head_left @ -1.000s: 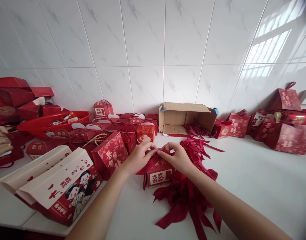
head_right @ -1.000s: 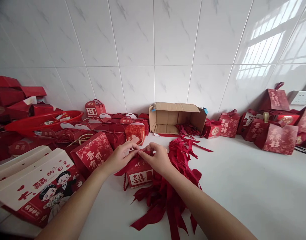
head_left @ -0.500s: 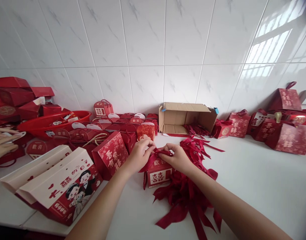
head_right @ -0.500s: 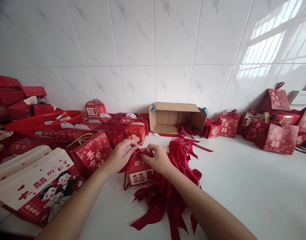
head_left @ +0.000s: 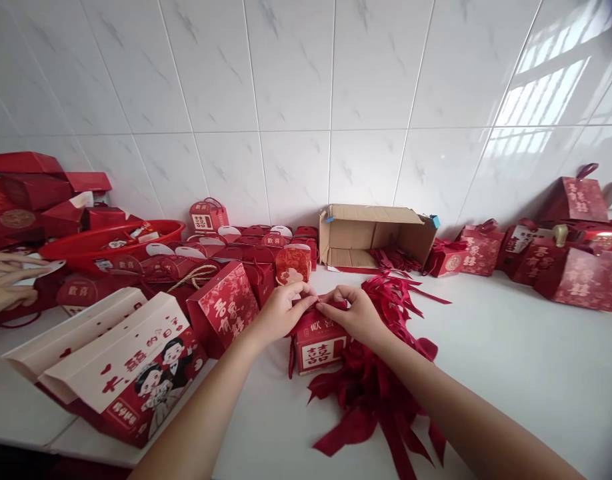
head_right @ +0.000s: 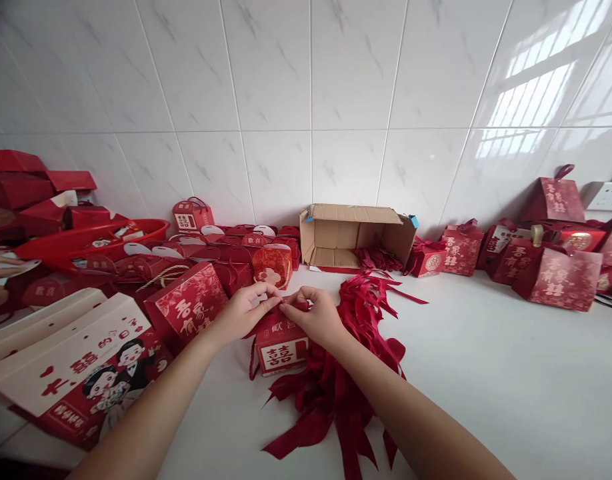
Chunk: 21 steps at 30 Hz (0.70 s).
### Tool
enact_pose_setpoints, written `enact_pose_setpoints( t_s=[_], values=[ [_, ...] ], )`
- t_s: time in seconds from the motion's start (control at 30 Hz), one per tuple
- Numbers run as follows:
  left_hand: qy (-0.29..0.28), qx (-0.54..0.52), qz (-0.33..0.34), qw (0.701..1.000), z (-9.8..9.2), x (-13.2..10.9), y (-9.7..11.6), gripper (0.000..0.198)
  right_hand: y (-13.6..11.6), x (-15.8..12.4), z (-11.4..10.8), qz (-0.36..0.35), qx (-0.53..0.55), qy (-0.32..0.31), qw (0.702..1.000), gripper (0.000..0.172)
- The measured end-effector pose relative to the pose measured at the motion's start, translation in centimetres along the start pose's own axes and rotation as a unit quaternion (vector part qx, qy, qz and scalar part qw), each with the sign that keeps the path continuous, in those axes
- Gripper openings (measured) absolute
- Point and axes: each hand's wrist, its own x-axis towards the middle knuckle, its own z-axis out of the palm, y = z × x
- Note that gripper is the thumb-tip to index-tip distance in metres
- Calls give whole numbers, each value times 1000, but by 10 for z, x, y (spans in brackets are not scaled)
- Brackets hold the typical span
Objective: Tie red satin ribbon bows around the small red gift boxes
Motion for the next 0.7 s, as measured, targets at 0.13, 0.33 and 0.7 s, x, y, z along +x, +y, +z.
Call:
enact_pose_setpoints(
  t_s=[0.13, 0.33, 0.7],
  values=[
    [27, 48, 25, 998, 1, 0, -1, 21, 2, 0, -2, 7, -41, -5, 999, 40],
    [30, 78, 30, 996, 1, 0, -1, 22, 3, 0, -2, 9, -25, 8, 1000, 40],
    [12, 95, 14, 995, -1, -1, 1, 19, 1, -1, -1, -2, -18, 42, 999, 35]
  ],
)
